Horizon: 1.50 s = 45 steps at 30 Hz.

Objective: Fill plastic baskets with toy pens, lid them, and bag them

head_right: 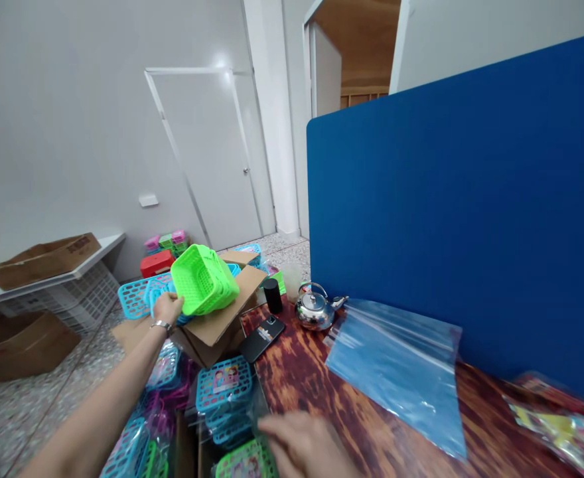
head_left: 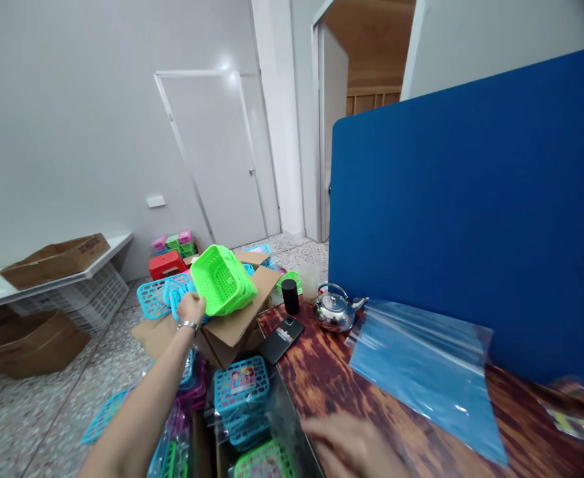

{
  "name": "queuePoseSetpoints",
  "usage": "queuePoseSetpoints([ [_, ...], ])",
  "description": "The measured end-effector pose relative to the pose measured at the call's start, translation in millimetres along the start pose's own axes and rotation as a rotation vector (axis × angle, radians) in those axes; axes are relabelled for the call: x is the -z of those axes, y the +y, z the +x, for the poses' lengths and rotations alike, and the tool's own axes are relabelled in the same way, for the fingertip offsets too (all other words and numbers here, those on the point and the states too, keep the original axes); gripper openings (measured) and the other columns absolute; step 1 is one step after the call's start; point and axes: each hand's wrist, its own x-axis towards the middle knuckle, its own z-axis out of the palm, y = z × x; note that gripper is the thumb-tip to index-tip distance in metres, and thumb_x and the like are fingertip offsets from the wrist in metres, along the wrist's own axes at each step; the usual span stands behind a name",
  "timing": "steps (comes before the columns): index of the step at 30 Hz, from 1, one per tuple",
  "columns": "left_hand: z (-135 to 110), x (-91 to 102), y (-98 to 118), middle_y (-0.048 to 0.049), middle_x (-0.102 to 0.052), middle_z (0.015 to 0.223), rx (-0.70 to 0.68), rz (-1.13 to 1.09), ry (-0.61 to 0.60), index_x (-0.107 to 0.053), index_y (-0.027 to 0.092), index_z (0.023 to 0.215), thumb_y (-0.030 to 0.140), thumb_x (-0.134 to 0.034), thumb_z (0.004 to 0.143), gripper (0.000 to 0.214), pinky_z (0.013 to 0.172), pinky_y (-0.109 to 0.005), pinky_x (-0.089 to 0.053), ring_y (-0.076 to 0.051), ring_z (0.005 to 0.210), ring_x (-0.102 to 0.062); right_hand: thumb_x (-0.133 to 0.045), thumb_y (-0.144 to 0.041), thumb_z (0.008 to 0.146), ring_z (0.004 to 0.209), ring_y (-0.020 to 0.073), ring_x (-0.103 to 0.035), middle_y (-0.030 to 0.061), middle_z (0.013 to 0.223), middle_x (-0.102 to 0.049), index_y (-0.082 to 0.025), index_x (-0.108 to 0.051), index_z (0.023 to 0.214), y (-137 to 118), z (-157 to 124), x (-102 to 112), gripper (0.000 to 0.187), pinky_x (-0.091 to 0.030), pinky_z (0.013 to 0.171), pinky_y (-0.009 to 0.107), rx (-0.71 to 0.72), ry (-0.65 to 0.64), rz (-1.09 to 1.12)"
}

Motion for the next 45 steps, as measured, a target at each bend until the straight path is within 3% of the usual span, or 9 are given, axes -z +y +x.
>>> queuePoseSetpoints([
  [7, -51, -29.2, -9, -0.0082, -0.062, 0.092, -0.147, -0.143, 0.098, -0.054, 0.015, 0.09, 0.021, -0.054, 0.081, 0.011, 0.081, -0.033, -0.045, -0.022, 0.089, -0.061, -0.046, -0.023, 0.089, 0.097, 0.0158, -0.06, 0.004, 0.107, -0.066, -0.022, -0.058, 0.114, 33, 178, -14, 0.028, -0.043, 0.085, 0.024, -0.111, 0.128, -0.298],
  [12, -76, -41.4, -13, -0.0067, -0.063, 0.08, -0.175, -0.194, 0.085, -0.051, 0.019, 0.079, 0.022, -0.052, 0.075, 0.005, 0.072, -0.032, -0.046, -0.024, 0.078, -0.063, -0.054, -0.029, 0.085, 0.091, 0.0209, -0.059, 0.0104, 0.099, -0.063, -0.015, -0.059, 0.108, 53, 216, -50, 0.028, -0.044, 0.077, 0.028, -0.244, 0.138, -0.404],
  [20, -118, -14.2, 7, -0.0071, -0.062, 0.079, -0.281, -0.327, 0.032, -0.053, 0.018, 0.087, 0.028, -0.05, 0.077, 0.014, 0.07, -0.035, -0.047, -0.024, 0.073, -0.062, -0.04, -0.023, 0.09, 0.091, 0.0196, -0.056, 0.0099, 0.097, -0.061, -0.018, -0.06, 0.105, 58, 198, -34, 0.026, -0.041, 0.079, 0.029, -0.253, 0.197, -0.45],
  [26, -146, 28.1, 15, -0.0075, -0.052, 0.128, -0.337, -0.819, 0.02, -0.051, 0.024, 0.12, 0.041, -0.064, 0.074, 0.05, 0.102, -0.037, -0.036, -0.027, 0.121, -0.046, -0.049, -0.035, 0.086, 0.088, 0.0222, -0.061, 0.0108, 0.097, -0.067, -0.014, -0.064, 0.104, 80, 130, -2, 0.032, -0.047, 0.078, 0.033, -0.231, 0.498, 0.161],
  [28, -152, 19.7, 8, -0.0087, -0.044, 0.136, -0.177, -1.055, -0.174, -0.041, 0.024, 0.13, 0.047, -0.068, 0.07, 0.069, 0.106, -0.04, -0.031, -0.027, 0.129, -0.038, -0.052, -0.042, 0.084, 0.088, 0.0238, -0.062, 0.0111, 0.099, -0.068, -0.015, -0.063, 0.106, 83, 101, -5, 0.037, -0.049, 0.077, 0.036, -0.28, 0.515, 0.386],
  [32, -177, -10.1, -3, -0.0127, -0.059, 0.12, 0.122, -1.346, -0.988, -0.05, 0.02, 0.121, 0.057, -0.071, 0.061, 0.073, 0.098, -0.045, -0.041, -0.031, 0.118, -0.051, -0.055, -0.049, 0.081, 0.081, 0.0233, -0.063, 0.0112, 0.095, -0.068, -0.015, -0.062, 0.108, 79, 52, -19, 0.044, -0.051, 0.073, 0.037, -0.394, 0.525, 0.59],
  [34, -193, -17.3, -4, -0.0125, -0.066, 0.109, 0.201, -1.39, -1.118, -0.053, 0.018, 0.115, 0.05, -0.077, 0.056, 0.071, 0.093, -0.047, -0.045, -0.033, 0.109, -0.058, -0.054, -0.049, 0.082, 0.08, 0.0225, -0.063, 0.0107, 0.092, -0.068, -0.015, -0.063, 0.105, 76, 35, -19, 0.042, -0.051, 0.073, 0.036, -0.427, 0.515, 0.547],
  [40, -222, -15.9, 9, -0.0127, -0.069, 0.101, 0.264, -1.431, -0.995, -0.056, 0.015, 0.113, 0.035, -0.074, 0.057, 0.062, 0.088, -0.048, -0.049, -0.035, 0.1, -0.062, -0.052, -0.045, 0.084, 0.091, 0.0222, -0.059, 0.0103, 0.104, -0.062, -0.018, -0.063, 0.108, 40, 11, 20, 0.038, -0.049, 0.077, 0.034, -0.442, 0.511, 0.109],
  [45, -237, -19.3, 15, -0.0112, -0.069, 0.102, 0.2, -1.409, -0.987, -0.053, 0.017, 0.118, 0.03, -0.075, 0.06, 0.063, 0.087, -0.046, -0.051, -0.033, 0.099, -0.063, -0.045, -0.045, 0.089, 0.08, 0.017, -0.059, 0.0028, 0.087, -0.065, -0.018, -0.06, 0.109, 2, 8, 33, 0.037, -0.048, 0.07, 0.027, -0.363, 0.371, 0.379],
])
